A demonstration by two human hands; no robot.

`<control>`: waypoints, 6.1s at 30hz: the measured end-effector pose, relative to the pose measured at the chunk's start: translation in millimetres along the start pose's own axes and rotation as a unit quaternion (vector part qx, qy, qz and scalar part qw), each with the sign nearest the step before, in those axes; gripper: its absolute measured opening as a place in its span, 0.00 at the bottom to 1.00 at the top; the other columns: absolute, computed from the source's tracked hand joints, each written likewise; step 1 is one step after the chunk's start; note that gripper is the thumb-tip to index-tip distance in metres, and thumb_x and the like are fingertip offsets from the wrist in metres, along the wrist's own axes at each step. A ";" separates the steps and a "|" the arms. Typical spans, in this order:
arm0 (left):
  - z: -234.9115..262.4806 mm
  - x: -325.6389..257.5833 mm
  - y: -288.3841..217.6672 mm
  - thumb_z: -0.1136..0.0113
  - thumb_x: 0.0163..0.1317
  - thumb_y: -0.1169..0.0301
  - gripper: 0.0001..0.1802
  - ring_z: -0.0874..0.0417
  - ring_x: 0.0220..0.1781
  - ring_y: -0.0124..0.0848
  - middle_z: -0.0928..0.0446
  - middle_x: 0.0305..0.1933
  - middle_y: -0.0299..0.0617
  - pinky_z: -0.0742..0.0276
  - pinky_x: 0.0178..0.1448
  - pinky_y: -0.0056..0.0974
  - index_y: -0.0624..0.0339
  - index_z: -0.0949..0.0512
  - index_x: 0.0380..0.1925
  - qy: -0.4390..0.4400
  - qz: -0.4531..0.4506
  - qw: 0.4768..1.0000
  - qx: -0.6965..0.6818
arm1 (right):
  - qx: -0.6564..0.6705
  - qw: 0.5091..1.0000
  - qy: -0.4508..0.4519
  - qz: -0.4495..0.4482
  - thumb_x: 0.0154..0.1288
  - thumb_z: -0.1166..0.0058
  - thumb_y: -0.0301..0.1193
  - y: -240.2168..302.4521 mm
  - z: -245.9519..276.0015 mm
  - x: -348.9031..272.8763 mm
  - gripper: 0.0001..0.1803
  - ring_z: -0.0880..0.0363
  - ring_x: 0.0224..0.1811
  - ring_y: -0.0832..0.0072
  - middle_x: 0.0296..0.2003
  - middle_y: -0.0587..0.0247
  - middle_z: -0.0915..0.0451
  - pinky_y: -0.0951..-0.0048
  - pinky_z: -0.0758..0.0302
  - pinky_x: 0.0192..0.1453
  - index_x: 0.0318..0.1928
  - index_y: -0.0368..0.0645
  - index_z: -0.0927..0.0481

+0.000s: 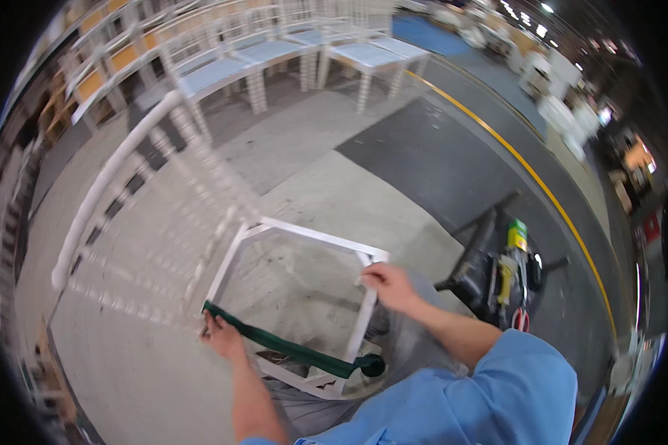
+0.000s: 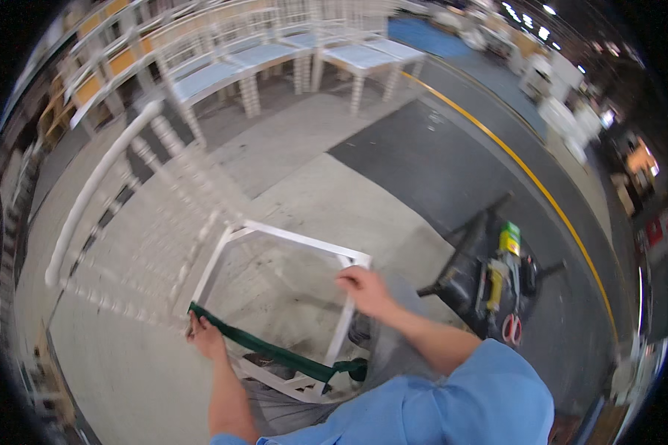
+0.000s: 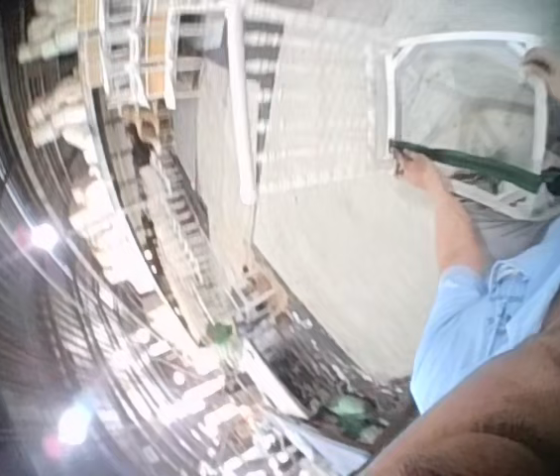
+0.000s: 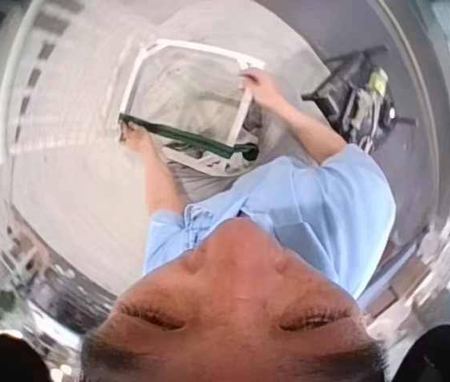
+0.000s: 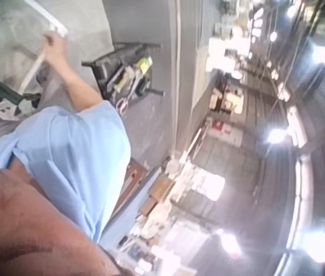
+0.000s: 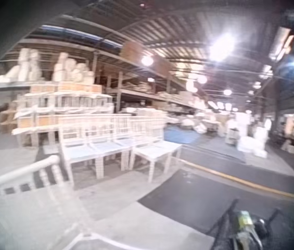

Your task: The person attaches green webbing slings to the seat frame of a white wooden chair. They position each sling, secure it with a nail gun, and trim the excess with scissors. The process is repeated for multiple slings across the seat.

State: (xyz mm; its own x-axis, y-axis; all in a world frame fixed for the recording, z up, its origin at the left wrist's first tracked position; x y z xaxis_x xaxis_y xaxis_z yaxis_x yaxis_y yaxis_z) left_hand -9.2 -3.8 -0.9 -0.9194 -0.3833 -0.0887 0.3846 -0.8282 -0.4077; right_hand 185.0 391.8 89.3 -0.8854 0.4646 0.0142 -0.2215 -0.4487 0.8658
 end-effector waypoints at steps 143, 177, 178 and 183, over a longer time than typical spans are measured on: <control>-22.3 -267.4 -18.9 0.38 0.76 0.55 0.26 0.12 0.47 0.48 0.19 0.52 0.49 0.13 0.52 0.49 0.61 0.23 0.64 0.502 0.131 0.713 -0.471 | 0.002 0.882 -0.181 -0.435 0.70 0.31 0.49 -206.7 379.6 -178.8 0.27 0.11 0.36 0.61 0.36 0.58 0.11 0.53 0.16 0.44 0.50 0.35 0.12; -93.7 -330.3 -12.7 0.29 0.70 0.58 0.20 0.11 0.41 0.39 0.13 0.43 0.41 0.17 0.44 0.43 0.62 0.17 0.51 0.429 0.355 0.749 -0.359 | -0.339 0.735 0.581 0.082 0.73 0.35 0.51 -148.0 -154.4 -59.6 0.26 0.14 0.58 0.49 0.56 0.49 0.12 0.59 0.20 0.63 0.55 0.42 0.10; -76.1 -321.3 -33.6 0.31 0.72 0.58 0.20 0.11 0.44 0.39 0.14 0.45 0.42 0.15 0.45 0.45 0.61 0.18 0.54 0.461 0.342 0.701 -0.424 | -0.355 0.718 0.589 0.104 0.74 0.39 0.52 -184.2 -148.4 -44.3 0.26 0.15 0.59 0.47 0.59 0.49 0.13 0.58 0.20 0.63 0.55 0.42 0.11; -45.8 -298.2 -21.2 0.36 0.77 0.53 0.21 0.10 0.51 0.42 0.13 0.51 0.44 0.12 0.55 0.50 0.58 0.19 0.56 0.429 0.396 0.530 -0.615 | -0.382 0.676 0.628 0.050 0.77 0.43 0.53 -212.6 -195.9 -60.1 0.27 0.15 0.58 0.48 0.59 0.50 0.14 0.58 0.19 0.62 0.55 0.43 0.12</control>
State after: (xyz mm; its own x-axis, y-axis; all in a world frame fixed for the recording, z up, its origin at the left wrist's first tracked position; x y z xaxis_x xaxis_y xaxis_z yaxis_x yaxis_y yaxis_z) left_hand 253.0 146.7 -7.4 -0.4123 0.3531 -0.8398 0.8180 0.5493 -0.1706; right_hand 205.3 309.7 -193.7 -0.4533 -0.3959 -0.7986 0.1430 -0.9166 0.3733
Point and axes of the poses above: each hand's wrist, its own x-axis towards the middle knuckle, its own z-axis out of the back of the hand, y = z × x, the point moved 1 cm from there along x, towards the middle knuckle
